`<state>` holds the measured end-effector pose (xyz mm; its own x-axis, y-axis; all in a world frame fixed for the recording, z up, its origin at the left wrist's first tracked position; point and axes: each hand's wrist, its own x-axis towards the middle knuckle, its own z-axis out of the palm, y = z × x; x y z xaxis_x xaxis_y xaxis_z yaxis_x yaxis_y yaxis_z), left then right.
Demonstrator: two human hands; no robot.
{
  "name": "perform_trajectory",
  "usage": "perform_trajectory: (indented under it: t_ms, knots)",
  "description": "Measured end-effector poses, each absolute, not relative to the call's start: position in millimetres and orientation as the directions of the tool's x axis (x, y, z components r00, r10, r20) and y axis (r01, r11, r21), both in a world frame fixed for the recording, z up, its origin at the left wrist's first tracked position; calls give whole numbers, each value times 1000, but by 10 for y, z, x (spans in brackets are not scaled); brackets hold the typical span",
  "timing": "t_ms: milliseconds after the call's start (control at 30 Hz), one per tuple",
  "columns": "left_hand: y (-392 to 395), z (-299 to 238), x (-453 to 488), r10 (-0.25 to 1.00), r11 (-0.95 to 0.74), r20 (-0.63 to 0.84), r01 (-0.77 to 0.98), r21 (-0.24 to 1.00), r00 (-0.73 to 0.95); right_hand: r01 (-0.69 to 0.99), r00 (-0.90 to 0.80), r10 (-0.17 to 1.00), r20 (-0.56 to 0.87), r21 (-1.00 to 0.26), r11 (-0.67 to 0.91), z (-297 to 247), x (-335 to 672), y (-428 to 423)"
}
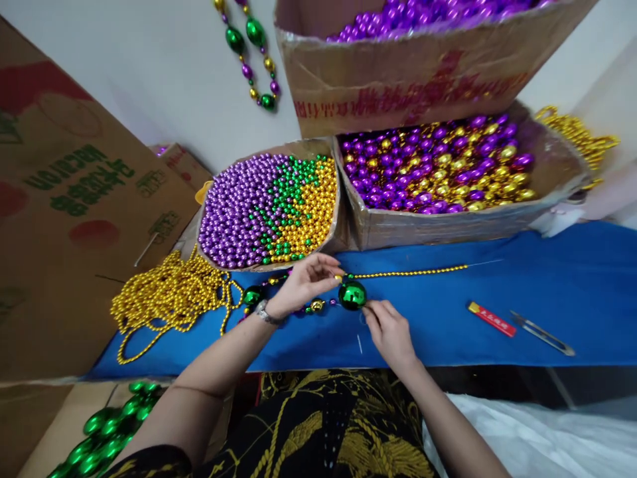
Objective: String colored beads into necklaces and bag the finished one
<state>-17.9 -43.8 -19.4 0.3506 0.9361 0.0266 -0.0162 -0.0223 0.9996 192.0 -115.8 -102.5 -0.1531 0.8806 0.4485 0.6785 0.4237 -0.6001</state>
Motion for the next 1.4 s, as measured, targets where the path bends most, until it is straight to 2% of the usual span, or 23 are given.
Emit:
perform_trajectory:
  t_ms: [100,200,300,400,533,600,667,733,800,900,967,1067,1133,1167,1267,1400]
  knots:
    - [-478,-355,-66,943,-51,25,69,996,332,672,-155,914,375,-639,376,-1194,1971,-1127]
    - [-474,-286,12,936,-219,153,182,959,317,687,-137,918,372,-632,359,-1181,2048,-1096]
    - [-414,34,110,870,-372,263,204,906,416,661,-115,902,415,-646,382,-950,2065,-1009]
    - [-246,434,264,784,-448,307,149,881,540,546,-129,880,457,-708,448,-681,2034,-878]
    - [291,812,515,664,-478,281,104,872,692,391,-53,923,381,-843,370,-540,2058,-773]
    - [708,864,659,661,-548,296,174,818,690,323,-19,947,321,-894,310,-554,2095,-767]
    - [1158,814,818,711,-603,317,314,733,627,280,-17,965,263,-925,257,-588,2122,-776]
    - [1553,700,977,772,-569,241,472,673,588,259,-25,976,217,-941,216,-623,2131,-788]
    - [1824,587,1110,813,-503,87,618,604,576,236,-35,983,182,-954,185,-655,2129,-800]
    - [1958,539,1191,819,-449,-70,711,541,570,222,-55,985,165,-959,173,-692,2124,-818]
    - [1886,605,1133,785,-485,-47,660,574,618,238,-61,982,178,-953,188,-708,2125,-835]
    - [1575,760,883,733,-526,148,416,742,664,284,-51,968,245,-926,249,-707,2117,-869]
    - [1262,815,660,776,-436,264,185,881,573,334,-47,949,312,-890,309,-685,2098,-893]
    - [1088,811,549,822,-351,274,65,934,500,362,-50,938,343,-869,337,-667,2083,-902]
    - [595,664,283,945,-68,140,-245,967,294,428,-79,903,422,-804,413,-601,2022,-916]
    - [220,359,115,978,158,-70,-481,862,196,459,-152,867,474,-743,486,-545,1937,-902]
